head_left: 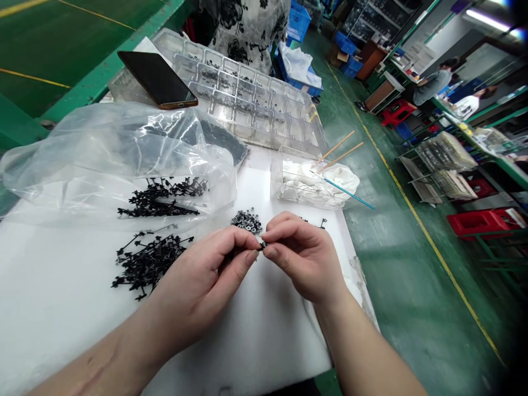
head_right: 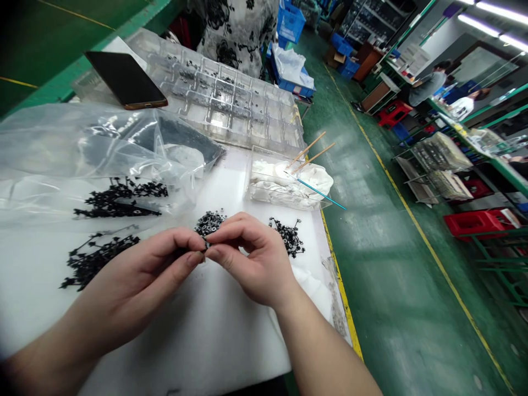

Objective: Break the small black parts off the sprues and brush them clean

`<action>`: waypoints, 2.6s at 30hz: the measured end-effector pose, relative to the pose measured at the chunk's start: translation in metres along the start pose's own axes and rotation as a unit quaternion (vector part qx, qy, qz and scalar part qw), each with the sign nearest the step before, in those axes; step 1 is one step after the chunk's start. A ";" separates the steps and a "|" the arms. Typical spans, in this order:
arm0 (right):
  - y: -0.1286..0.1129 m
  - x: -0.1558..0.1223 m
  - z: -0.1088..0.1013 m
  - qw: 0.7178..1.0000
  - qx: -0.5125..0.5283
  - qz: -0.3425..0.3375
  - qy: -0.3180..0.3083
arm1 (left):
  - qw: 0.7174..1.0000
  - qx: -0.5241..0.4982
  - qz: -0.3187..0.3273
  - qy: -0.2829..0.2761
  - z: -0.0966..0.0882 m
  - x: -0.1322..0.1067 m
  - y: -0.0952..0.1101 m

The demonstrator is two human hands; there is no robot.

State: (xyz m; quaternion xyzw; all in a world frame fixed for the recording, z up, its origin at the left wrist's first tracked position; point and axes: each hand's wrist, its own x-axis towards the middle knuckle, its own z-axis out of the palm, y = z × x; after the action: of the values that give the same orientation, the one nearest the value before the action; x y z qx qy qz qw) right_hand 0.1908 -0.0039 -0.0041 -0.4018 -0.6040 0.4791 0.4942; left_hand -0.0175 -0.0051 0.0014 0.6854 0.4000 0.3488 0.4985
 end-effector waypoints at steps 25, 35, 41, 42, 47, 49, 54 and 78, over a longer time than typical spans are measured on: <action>-0.003 -0.001 0.001 0.996 0.085 0.028 0.023 | 0.999 0.030 -0.004 0.008 -0.001 0.000 0.001; 0.000 -0.003 -0.002 0.995 0.076 0.056 -0.044 | 0.994 -0.079 -0.076 -0.003 -0.015 0.002 -0.007; -0.002 -0.001 0.004 0.990 -0.075 -0.010 -0.115 | 0.952 -0.283 -0.118 0.008 -0.010 0.004 -0.011; -0.002 -0.001 0.005 0.988 -0.088 -0.018 -0.124 | 0.948 -0.292 -0.122 0.012 -0.008 0.004 -0.012; -0.005 -0.004 -0.007 0.990 -0.110 -0.034 -0.087 | 0.954 -0.261 -0.137 0.055 -0.007 0.002 -0.013; -0.005 -0.004 -0.025 0.987 -0.136 -0.041 0.069 | 0.958 -0.238 -0.148 0.063 -0.009 0.001 -0.015; 0.005 0.005 -0.095 0.812 -0.126 -0.102 0.561 | 0.966 -0.196 -0.154 0.068 -0.011 0.000 -0.018; 0.015 0.010 -0.122 0.834 0.116 0.033 0.538 | 0.987 -0.072 -0.113 0.087 -0.007 -0.004 -0.021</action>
State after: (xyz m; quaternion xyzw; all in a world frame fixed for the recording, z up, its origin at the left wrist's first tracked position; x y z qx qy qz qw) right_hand 0.3087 0.0316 -0.0101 -0.5553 -0.1693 0.2697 0.7683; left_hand -0.0294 -0.0023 -0.0173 0.5652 0.4901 0.3767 0.5463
